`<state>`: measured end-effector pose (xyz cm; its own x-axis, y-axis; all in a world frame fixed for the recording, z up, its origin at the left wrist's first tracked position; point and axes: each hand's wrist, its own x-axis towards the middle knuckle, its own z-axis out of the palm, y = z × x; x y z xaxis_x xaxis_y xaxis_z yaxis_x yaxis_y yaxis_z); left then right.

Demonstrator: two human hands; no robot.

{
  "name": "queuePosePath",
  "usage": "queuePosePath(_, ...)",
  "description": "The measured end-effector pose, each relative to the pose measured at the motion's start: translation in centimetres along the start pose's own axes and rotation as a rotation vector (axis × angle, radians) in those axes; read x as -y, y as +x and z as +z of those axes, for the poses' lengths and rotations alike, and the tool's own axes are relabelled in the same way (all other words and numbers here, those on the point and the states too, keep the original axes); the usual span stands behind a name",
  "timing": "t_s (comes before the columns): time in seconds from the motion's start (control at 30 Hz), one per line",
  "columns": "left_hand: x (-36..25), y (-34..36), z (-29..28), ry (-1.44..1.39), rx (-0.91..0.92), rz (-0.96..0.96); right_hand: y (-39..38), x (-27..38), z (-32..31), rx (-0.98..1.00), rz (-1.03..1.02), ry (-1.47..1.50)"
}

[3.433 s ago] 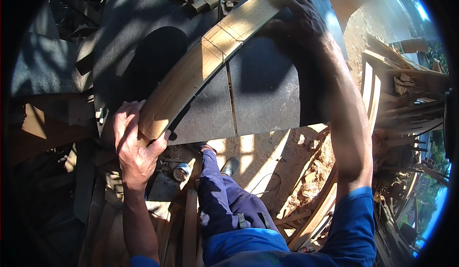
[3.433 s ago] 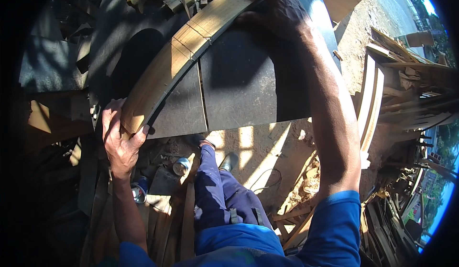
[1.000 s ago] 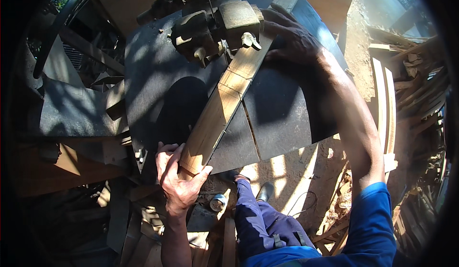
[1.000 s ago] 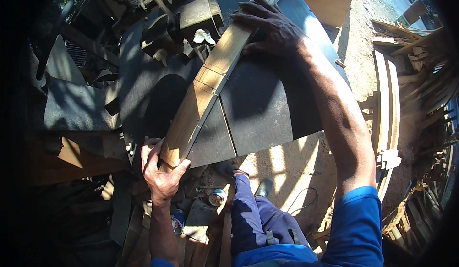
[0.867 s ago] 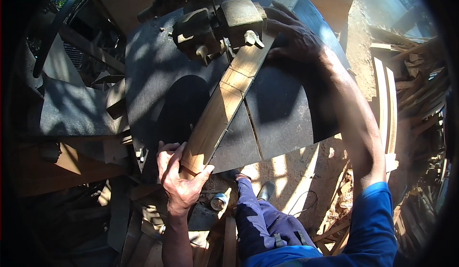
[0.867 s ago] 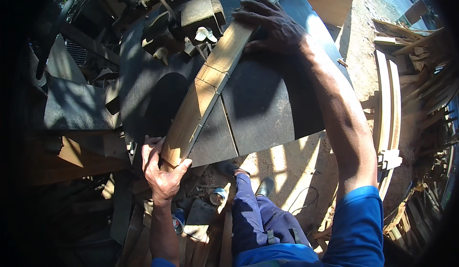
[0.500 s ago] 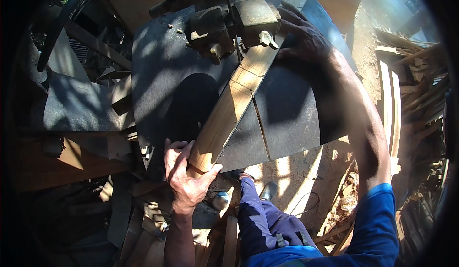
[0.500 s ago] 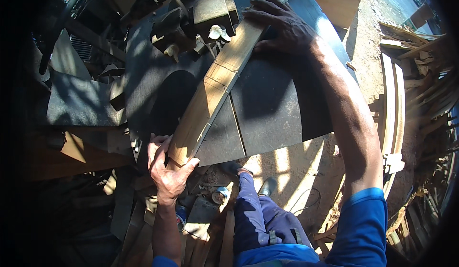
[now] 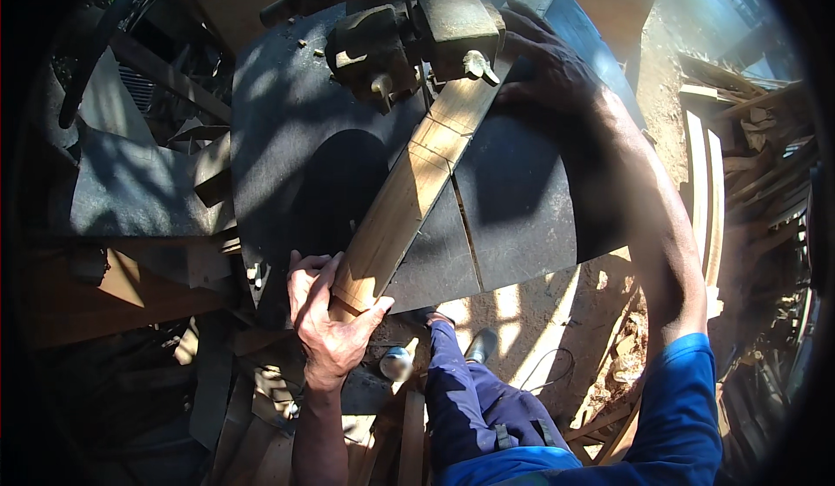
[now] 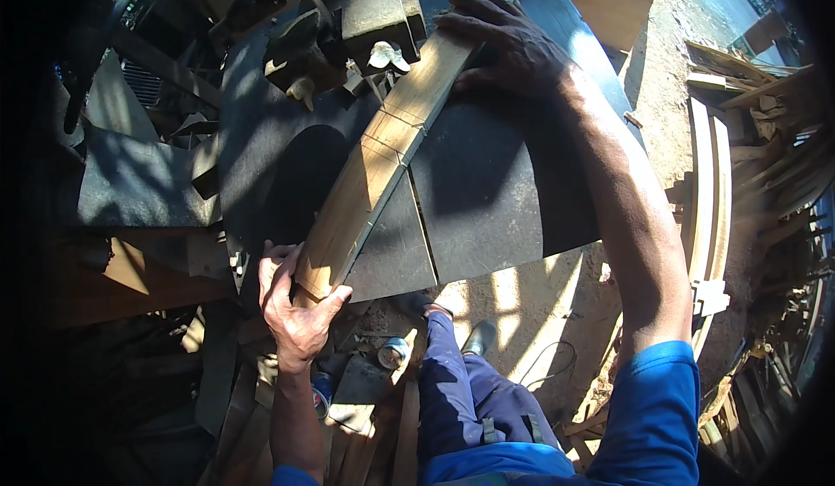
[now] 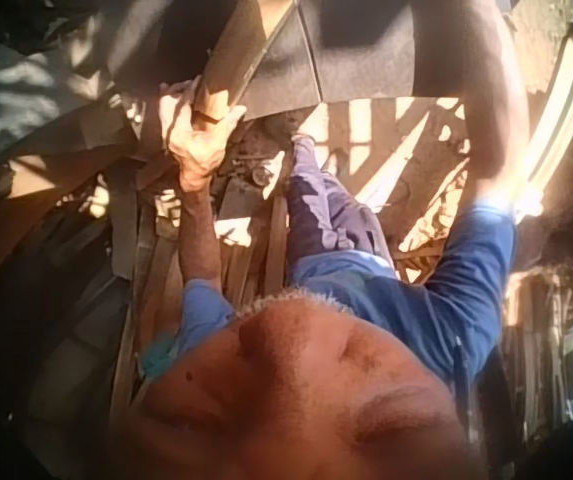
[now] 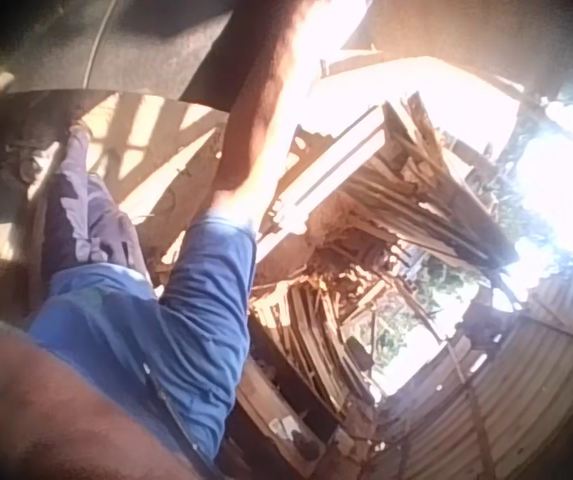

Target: The person cuts a curved shape into a wooden plank using a band saw, walks to a workbench to collect a stack of wooden blocks, and returns to the band saw table with the blocks.

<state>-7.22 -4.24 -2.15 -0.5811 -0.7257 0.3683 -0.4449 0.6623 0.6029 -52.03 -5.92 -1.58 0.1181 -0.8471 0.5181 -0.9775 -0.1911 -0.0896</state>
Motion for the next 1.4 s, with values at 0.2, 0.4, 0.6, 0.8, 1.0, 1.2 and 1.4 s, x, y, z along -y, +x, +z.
queuePosePath(0.2,0.3,0.0,0.0,0.0,0.009,0.01,0.3,-0.1,-0.5,0.091,0.013,0.059)
queuePosePath(0.4,0.2,0.0,0.0,0.027,0.003,-0.001,0.4,0.3,-1.0,0.078,0.043,0.082)
queuePosePath(0.6,0.2,-0.1,0.0,0.02,0.02,-0.012,0.7,0.7,-1.1,0.074,0.024,0.092)
queuePosePath(0.8,0.2,-0.2,0.1,-0.021,-0.006,-0.027,0.8,0.5,-0.9,0.05,-0.039,0.058)
queuePosePath(1.0,0.2,-0.4,0.1,-0.02,-0.006,-0.039,1.0,0.5,-1.0,0.043,-0.035,0.111)
queuePosePath(1.2,0.4,-0.6,0.4,-0.016,-0.008,-0.054,0.8,0.5,-0.8,0.049,-0.037,0.061)
queuePosePath(1.4,0.1,-0.7,0.4,-0.046,0.014,-0.132,0.7,0.2,-0.7,0.033,-0.05,0.068)
